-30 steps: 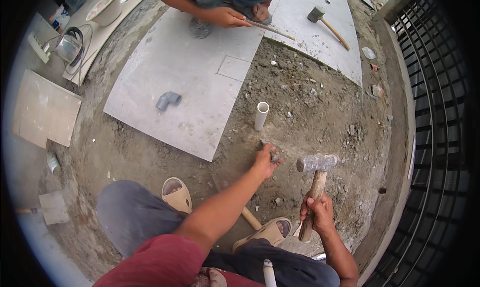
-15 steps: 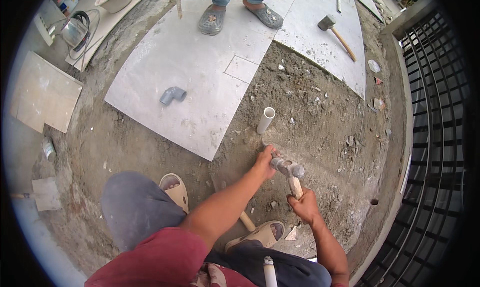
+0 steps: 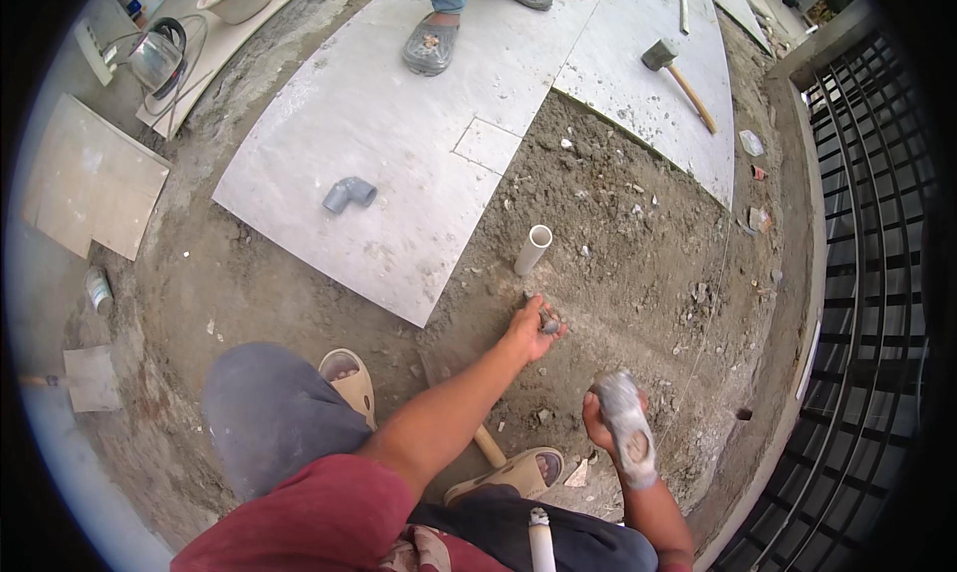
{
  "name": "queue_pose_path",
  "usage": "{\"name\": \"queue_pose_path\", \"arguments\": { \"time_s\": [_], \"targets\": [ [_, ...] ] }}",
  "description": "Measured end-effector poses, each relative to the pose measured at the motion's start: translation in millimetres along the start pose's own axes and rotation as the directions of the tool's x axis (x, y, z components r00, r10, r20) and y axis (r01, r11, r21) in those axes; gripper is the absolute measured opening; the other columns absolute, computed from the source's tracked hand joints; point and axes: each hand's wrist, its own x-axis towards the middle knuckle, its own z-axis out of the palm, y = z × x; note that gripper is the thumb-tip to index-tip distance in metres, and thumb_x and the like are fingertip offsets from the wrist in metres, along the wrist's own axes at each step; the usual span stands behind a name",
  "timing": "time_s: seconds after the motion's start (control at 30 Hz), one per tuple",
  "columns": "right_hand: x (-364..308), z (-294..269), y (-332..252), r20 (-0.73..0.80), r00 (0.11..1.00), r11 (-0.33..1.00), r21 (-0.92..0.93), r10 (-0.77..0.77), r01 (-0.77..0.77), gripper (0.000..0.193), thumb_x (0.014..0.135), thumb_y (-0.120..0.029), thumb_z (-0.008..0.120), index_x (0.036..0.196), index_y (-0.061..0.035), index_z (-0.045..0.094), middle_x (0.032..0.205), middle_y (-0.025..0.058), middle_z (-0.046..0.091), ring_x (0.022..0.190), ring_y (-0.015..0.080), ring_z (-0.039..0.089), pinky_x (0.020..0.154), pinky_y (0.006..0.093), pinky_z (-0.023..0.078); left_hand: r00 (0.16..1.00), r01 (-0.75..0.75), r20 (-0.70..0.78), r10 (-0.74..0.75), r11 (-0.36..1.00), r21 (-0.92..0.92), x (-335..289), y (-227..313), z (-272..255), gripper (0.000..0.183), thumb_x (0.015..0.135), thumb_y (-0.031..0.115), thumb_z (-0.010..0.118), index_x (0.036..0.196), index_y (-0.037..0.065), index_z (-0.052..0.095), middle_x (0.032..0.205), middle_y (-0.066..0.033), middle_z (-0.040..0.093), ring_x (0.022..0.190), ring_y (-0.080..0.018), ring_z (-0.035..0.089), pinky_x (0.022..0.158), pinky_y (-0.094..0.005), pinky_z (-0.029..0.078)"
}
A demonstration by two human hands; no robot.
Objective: The person uses a hammer to tap a white PVC pipe into a hole in the floor. They then use a trowel to spread cement around the pipe and measure the area with a tape measure.
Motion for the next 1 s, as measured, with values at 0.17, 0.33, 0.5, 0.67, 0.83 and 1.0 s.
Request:
{"name": "queue_pose_path", "arguments": {
  "time_s": [0.17,0.33,0.5,0.67,0.83,1.0],
  "targets": [
    [-9,5,21,0.369,0.719,0.805,-0.35,0.589,-0.479,0.026,0.076,-0.02,0.069,0.093,-0.0002,0.067,0.074,0.0148,0.065,0.063,0.026,0.064,0.064,0.0366,0.051,0.995,0.055,0.07,-0.066,0.988,0.144,-1,17,-21,0.021,0.099,0.032,0.055,0.092,0.012,0.052,0.073,-0.0019,0.054,0.066,-0.0193,0.055,0.089,-0.0514,0.052],
    [22,-43,-68,0.193,0.952,0.97,0.002,0.236,-0.241,0.021,0.081,-0.019,0.072,0.079,-0.004,0.057,0.067,0.0065,0.06,0.062,0.0182,0.06,0.061,0.0321,0.05,0.994,0.071,0.081,-0.074,0.997,0.041,7,16,-24,0.018,0.097,0.029,0.058,0.095,0.013,0.051,0.074,0.0018,0.054,0.062,-0.0171,0.051,0.083,-0.0477,0.052],
    [44,-35,-109,-0.102,0.916,0.812,0.434,-0.388,0.391,0.028,0.085,-0.02,0.07,0.074,-0.0089,0.047,0.065,0.0076,0.058,0.059,0.0198,0.06,0.059,0.0335,0.053,0.999,0.033,0.038,-0.032,0.999,-0.007,4,20,-22,0.02,0.098,0.031,0.056,0.091,0.013,0.051,0.074,-0.0009,0.052,0.063,-0.0175,0.05,0.078,-0.0455,0.051],
    [-20,11,63,0.276,0.774,0.794,-0.429,0.57,-0.431,0.026,0.071,-0.022,0.071,0.085,-0.0004,0.066,0.075,0.0221,0.066,0.07,0.0361,0.066,0.065,0.0397,0.053,0.991,0.06,0.105,-0.08,0.981,0.182,8,7,-23,0.025,0.099,0.036,0.053,0.091,0.013,0.051,0.077,-0.0048,0.053,0.067,-0.0187,0.053,0.075,-0.0452,0.051],
    [3,-6,-8,0.136,0.879,0.885,0.026,0.457,-0.464,0.018,0.08,-0.012,0.071,0.08,-0.0009,0.057,0.063,0.0056,0.06,0.054,0.015,0.059,0.05,0.0298,0.047,0.996,0.049,0.063,-0.057,0.992,0.12,4,16,-24,0.024,0.098,0.035,0.057,0.093,0.013,0.05,0.074,-0.0033,0.054,0.06,-0.0192,0.051,0.078,-0.0454,0.052],
    [45,-49,-113,-0.119,0.967,0.873,0.415,-0.225,0.254,0.019,0.087,-0.012,0.064,0.075,-0.0064,0.05,0.062,0.0046,0.056,0.056,0.0171,0.056,0.058,0.0311,0.051,0.996,0.056,0.062,-0.057,0.998,0.017,1,20,-25,0.022,0.097,0.033,0.058,0.093,0.013,0.05,0.076,-0.0013,0.054,0.058,-0.0185,0.05,0.079,-0.0457,0.052]
  ]
}}
